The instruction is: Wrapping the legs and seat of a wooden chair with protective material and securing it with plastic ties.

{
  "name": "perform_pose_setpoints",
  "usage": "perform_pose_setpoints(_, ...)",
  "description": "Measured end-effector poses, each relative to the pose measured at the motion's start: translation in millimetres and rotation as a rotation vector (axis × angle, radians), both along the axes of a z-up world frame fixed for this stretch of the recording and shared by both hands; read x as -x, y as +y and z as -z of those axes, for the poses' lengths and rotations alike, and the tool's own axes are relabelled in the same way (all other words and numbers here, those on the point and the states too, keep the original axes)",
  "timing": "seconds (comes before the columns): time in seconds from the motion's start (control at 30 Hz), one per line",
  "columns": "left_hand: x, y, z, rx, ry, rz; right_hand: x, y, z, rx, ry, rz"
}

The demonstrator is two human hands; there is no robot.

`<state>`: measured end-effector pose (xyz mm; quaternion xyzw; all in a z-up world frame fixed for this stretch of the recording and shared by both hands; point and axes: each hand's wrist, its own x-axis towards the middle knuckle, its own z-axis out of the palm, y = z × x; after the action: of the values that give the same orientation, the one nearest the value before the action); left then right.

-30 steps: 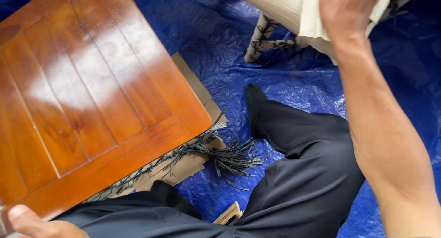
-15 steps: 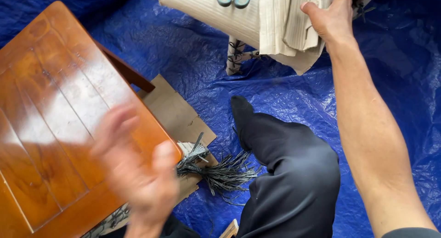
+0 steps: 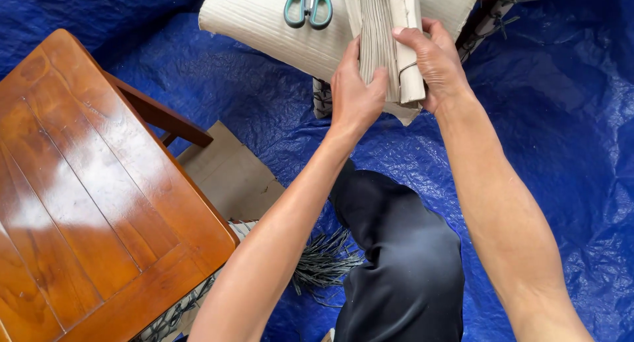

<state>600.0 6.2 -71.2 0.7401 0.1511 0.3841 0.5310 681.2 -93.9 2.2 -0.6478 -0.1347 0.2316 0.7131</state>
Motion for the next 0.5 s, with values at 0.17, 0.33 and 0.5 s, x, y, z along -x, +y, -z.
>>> perform_pose_setpoints(0.17, 41, -4, -31, 0.103, 0.105, 0.276, 8, -27, 24, -0.232, 0.072, -0.113)
perform_pose_setpoints(0.33, 55, 10, -57, 0.074, 0.421, 0.518, 61, -90, 74, -0.079, -0.194, 0.059)
perform_pose_setpoints(0.5, 15, 78, -60, -0.543, -0.034, -0.043, 125, -176, 177, 0.292, -0.528, 0.351)
